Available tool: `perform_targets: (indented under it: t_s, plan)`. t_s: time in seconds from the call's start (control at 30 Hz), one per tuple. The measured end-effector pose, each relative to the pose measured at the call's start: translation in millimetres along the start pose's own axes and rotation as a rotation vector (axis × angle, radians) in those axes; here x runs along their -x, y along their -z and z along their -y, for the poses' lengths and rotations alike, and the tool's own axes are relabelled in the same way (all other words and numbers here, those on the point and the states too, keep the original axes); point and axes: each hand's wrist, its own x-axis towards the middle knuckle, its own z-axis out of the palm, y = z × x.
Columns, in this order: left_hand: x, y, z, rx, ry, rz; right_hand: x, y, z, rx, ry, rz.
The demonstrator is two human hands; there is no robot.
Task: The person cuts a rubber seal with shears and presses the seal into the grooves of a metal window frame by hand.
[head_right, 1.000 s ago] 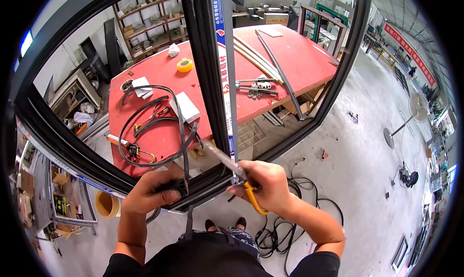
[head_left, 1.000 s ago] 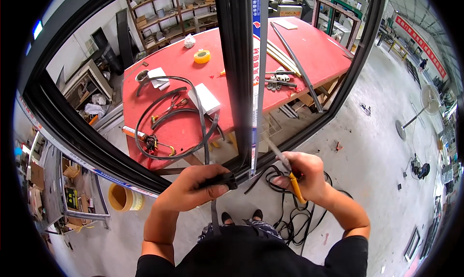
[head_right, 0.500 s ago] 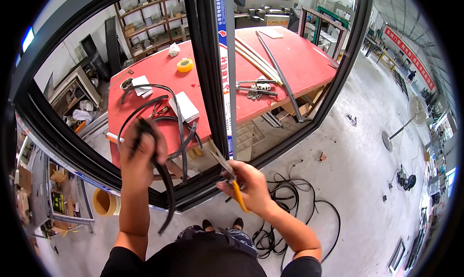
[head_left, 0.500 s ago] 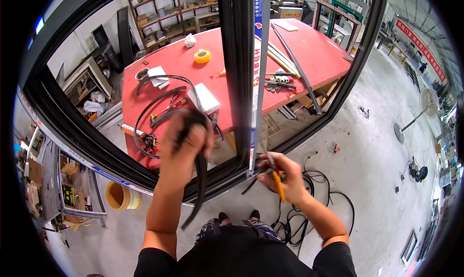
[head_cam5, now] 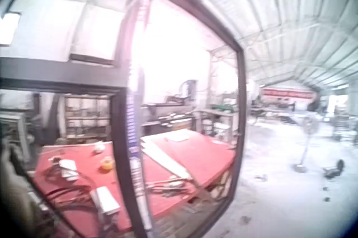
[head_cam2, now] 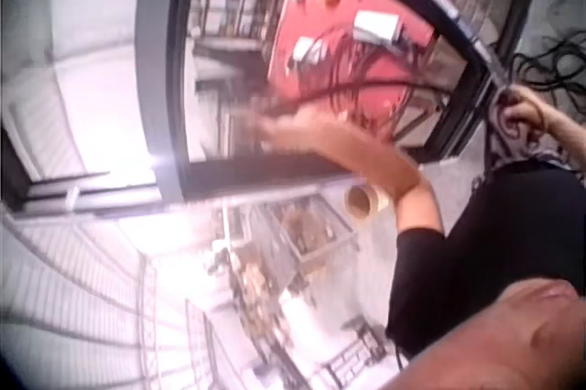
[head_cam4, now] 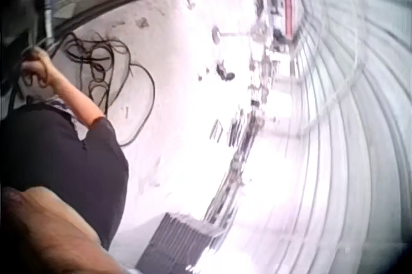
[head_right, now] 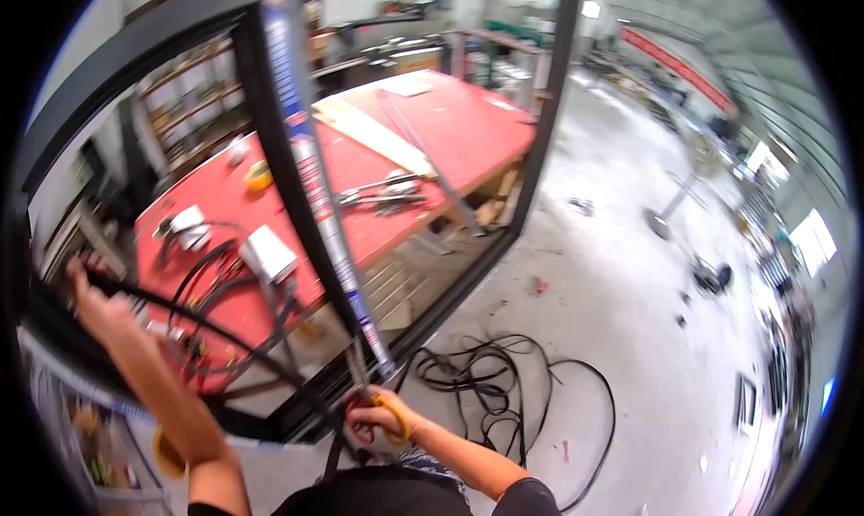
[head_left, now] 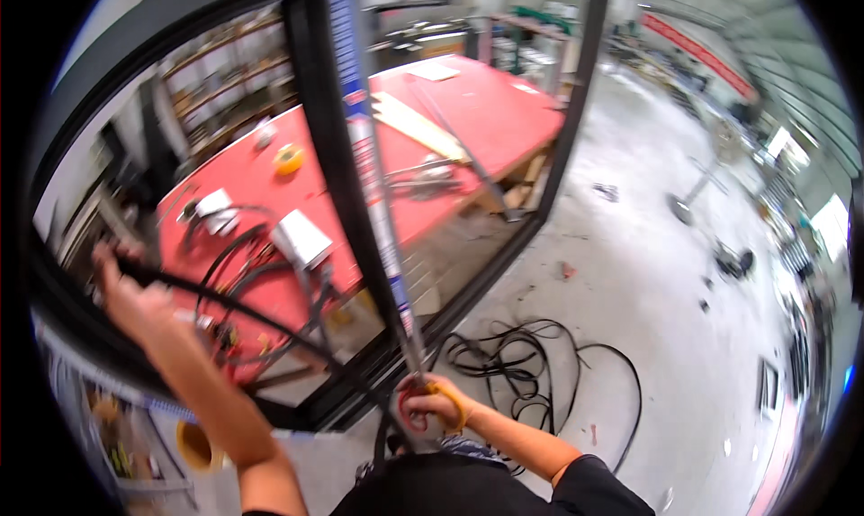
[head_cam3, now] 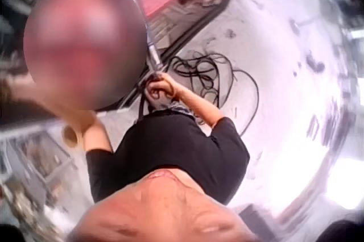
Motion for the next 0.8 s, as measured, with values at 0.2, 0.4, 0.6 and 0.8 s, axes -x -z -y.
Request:
perform_targets:
  t_s: [0.2,0.4,0.6,0.8]
  plan:
    - [-27,65,10,-0.078,-0.013,-0.176,-10,-8,15,0.058,0.126,-0.092]
    - [89,-39,20,-0.017,0.016,0.13,-46,-25,32,-0.036,0.28,-0.289]
    - [180,-95,9,0.082,0.193,0.624,-41,-55,62,0.665,0.769,-0.452]
    - [177,-110,35,0.201,0.349,0.467,-34,-31,36,0.889,0.889,-0.676]
